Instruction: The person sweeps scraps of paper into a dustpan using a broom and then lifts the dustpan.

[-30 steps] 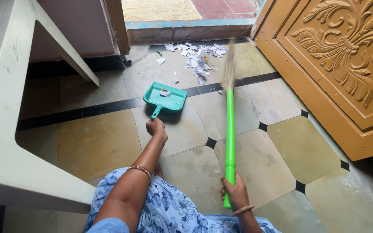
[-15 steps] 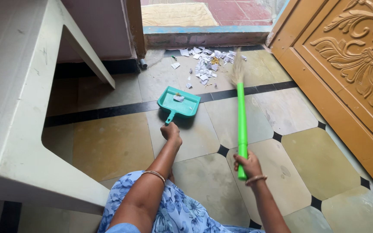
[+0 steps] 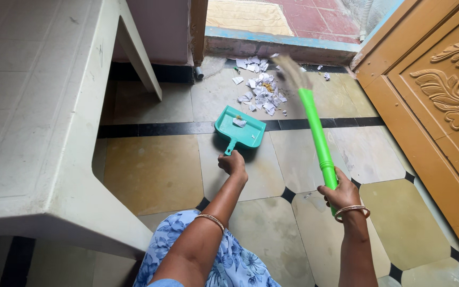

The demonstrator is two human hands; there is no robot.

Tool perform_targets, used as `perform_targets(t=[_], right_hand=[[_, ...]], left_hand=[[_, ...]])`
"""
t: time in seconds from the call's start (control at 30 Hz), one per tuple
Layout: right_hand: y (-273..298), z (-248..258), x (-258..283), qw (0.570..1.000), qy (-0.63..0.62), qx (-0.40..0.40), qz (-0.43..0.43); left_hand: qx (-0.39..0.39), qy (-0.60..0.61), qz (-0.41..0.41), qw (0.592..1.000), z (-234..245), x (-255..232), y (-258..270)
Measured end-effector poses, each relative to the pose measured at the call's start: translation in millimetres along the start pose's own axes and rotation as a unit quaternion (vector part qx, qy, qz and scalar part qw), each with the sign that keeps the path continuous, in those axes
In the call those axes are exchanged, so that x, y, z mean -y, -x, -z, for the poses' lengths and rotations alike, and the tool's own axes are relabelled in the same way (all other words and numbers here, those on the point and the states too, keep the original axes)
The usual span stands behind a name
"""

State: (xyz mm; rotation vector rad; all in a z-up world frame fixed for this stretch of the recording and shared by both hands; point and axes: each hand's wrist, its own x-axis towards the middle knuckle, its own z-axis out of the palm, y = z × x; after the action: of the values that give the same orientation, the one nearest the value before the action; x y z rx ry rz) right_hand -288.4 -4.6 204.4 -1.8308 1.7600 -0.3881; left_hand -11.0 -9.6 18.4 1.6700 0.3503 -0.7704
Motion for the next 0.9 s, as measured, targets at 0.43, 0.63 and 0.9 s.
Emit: perform_targets(t=[0.43, 0.63, 0.9], right_hand=[[-160, -61, 3, 0.994, -0.107, -0.004, 0.02], [-89, -50, 66, 0.997, 0.011, 0.04, 0.066], [40, 32, 22, 0.965, 0.25, -0.016, 0.08]], left_hand=[[0.037, 0.037, 0.052, 0.997, -3, -9, 12], [0.04, 0.032, 0.024, 0.998, -1, -8, 13], [0.051, 0.031, 0.049, 0.997, 7, -11, 26]])
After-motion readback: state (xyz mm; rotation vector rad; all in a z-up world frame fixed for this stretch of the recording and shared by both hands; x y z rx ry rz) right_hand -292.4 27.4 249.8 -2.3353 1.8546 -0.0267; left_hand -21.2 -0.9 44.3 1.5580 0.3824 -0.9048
